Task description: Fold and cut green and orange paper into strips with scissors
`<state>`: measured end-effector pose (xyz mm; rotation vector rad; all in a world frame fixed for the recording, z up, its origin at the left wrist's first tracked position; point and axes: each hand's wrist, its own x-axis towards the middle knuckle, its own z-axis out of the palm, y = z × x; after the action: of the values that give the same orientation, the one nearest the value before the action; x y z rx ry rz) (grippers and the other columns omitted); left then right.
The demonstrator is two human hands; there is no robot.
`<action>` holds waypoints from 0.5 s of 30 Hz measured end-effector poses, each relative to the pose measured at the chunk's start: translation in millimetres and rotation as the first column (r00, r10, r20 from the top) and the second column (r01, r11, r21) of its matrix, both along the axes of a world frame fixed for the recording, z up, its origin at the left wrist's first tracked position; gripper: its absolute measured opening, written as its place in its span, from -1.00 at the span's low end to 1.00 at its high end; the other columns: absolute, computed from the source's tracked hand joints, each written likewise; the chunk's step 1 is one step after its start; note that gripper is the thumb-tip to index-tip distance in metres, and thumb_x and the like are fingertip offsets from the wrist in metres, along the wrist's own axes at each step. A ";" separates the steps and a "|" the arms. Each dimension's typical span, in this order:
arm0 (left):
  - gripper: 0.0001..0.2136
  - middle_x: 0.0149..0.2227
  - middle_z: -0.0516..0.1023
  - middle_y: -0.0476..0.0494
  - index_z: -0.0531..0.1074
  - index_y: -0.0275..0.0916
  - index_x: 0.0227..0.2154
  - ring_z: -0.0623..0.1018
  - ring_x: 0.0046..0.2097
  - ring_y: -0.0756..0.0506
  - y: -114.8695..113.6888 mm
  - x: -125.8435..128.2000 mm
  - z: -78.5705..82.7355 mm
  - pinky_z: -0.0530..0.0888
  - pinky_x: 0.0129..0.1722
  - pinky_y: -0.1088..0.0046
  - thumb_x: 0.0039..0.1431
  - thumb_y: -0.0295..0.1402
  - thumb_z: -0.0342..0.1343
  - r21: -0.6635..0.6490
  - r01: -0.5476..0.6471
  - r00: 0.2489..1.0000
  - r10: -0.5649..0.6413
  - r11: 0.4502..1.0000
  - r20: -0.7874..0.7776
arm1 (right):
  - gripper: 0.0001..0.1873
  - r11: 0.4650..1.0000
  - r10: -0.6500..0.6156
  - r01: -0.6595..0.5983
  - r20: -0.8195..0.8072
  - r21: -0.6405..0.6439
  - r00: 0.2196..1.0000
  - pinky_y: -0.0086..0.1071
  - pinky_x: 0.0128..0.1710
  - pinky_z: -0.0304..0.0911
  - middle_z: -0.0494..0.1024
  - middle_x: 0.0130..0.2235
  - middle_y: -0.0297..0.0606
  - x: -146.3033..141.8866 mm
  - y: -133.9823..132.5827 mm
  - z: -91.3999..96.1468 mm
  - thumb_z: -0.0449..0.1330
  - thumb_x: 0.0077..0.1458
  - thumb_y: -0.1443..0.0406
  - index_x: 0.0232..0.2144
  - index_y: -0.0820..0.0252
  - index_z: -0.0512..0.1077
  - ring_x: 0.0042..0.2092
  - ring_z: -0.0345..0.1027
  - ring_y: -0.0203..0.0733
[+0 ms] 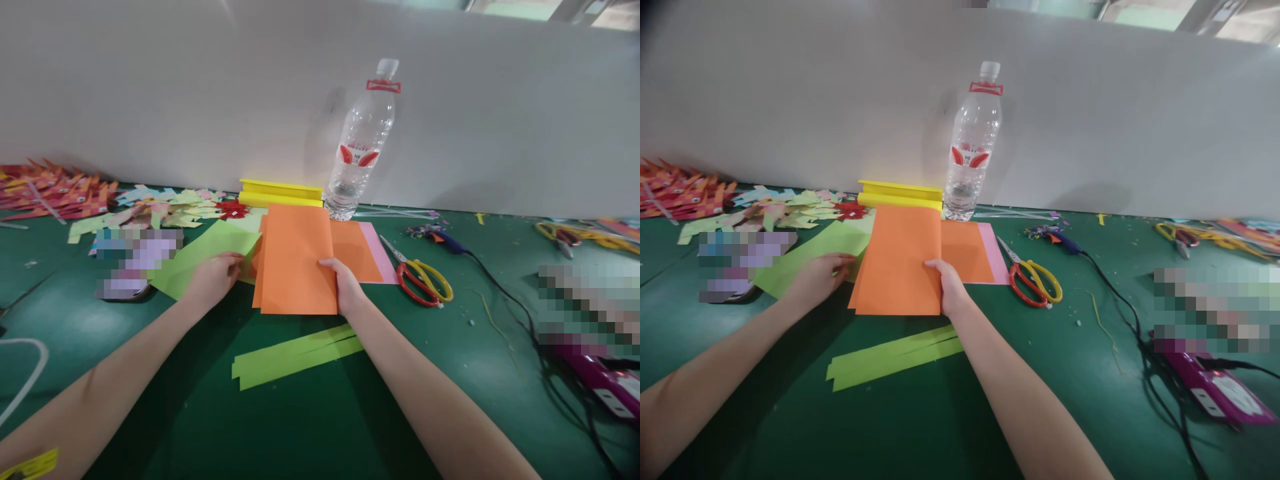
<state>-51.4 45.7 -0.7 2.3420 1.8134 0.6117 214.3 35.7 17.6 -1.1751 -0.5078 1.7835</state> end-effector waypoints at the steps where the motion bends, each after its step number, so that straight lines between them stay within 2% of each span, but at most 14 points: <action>1: -0.68 -0.07 0.56 -0.23 0.53 -0.25 -0.27 0.58 -0.16 -0.26 -1.4 1.8 1.1 0.49 -0.12 0.16 0.09 -0.36 -0.12 -0.001 -0.002 1.000 0.002 1.000 -0.005 | -0.80 1.000 0.000 0.000 -0.002 -0.002 1.000 -0.17 -0.25 0.42 0.61 -0.37 -0.23 0.1 0.1 -0.2 0.20 -0.14 0.27 -0.36 0.15 0.44 -0.26 0.50 -0.02; 3: -0.68 -0.04 0.53 -0.26 0.51 -0.27 -0.24 0.58 -0.16 -0.26 -6.3 6.8 5.5 0.49 -0.12 0.16 0.12 -0.36 -0.14 0.016 -0.005 1.000 0.005 1.000 -0.025 | -0.80 1.000 0.001 -0.002 -0.009 -0.007 1.000 -0.17 -0.25 0.42 0.61 -0.37 -0.23 0.4 0.4 -0.7 0.21 -0.14 0.27 -0.36 0.15 0.44 -0.27 0.50 -0.02; 5: -0.66 0.02 0.47 -0.30 0.48 -0.30 -0.17 0.53 -0.06 -0.27 -13.2 13.2 12.6 0.46 -0.07 0.18 0.17 -0.35 -0.16 0.093 0.002 0.997 0.005 0.996 -0.077 | -0.80 1.000 0.006 -0.006 -0.018 -0.012 1.000 -0.17 -0.25 0.42 0.61 -0.36 -0.23 0.6 0.6 -1.0 0.21 -0.15 0.27 -0.37 0.16 0.44 -0.28 0.50 -0.03; 7: -0.63 0.02 0.45 -0.36 0.43 -0.39 -0.08 0.45 0.05 -0.29 -20.1 19.4 19.6 0.39 0.04 0.16 0.20 -0.39 -0.20 0.218 0.063 0.987 -0.029 0.974 -0.157 | -0.80 1.000 0.013 -0.014 -0.028 -0.012 1.000 -0.17 -0.24 0.41 0.61 -0.35 -0.22 0.7 0.4 -0.9 0.21 -0.15 0.27 -0.37 0.16 0.45 -0.27 0.50 -0.03; 9: -0.60 0.08 0.39 -0.42 0.36 -0.47 0.01 0.37 0.14 -0.30 -24.7 24.1 23.2 0.25 0.16 0.10 0.21 -0.43 -0.21 0.285 0.155 0.968 -0.088 0.946 -0.233 | -0.79 1.000 0.019 -0.019 -0.036 -0.009 0.999 -0.18 -0.23 0.40 0.61 -0.35 -0.22 0.8 0.0 -0.5 0.21 -0.15 0.27 -0.36 0.16 0.45 -0.26 0.49 -0.04; 12: -0.56 0.16 0.30 -0.44 0.30 -0.51 0.09 0.23 0.24 -0.30 -23.8 27.2 18.7 0.11 0.24 0.04 0.13 -0.49 -0.12 0.241 0.291 0.931 -0.215 0.926 -0.296 | -0.77 1.000 0.019 -0.019 -0.042 -0.007 0.999 -0.19 -0.21 0.39 0.61 -0.34 -0.21 1.0 -0.6 0.0 0.20 -0.14 0.27 -0.33 0.17 0.45 -0.25 0.49 -0.04; 15: -0.53 0.21 0.25 -0.36 0.29 -0.37 0.13 0.15 0.28 -0.28 -15.8 27.7 7.1 0.04 0.26 -0.01 0.12 -0.50 -0.07 0.134 0.357 0.909 -0.310 0.924 -0.279 | -0.76 1.000 0.019 -0.019 -0.042 -0.012 0.999 -0.19 -0.21 0.38 0.60 -0.36 -0.22 1.1 -0.7 -0.1 0.20 -0.15 0.27 -0.33 0.19 0.45 -0.25 0.48 -0.05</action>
<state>-23.7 29.9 6.4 2.8845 1.4285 0.4643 215.4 35.0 17.5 -1.1430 -0.4856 1.8259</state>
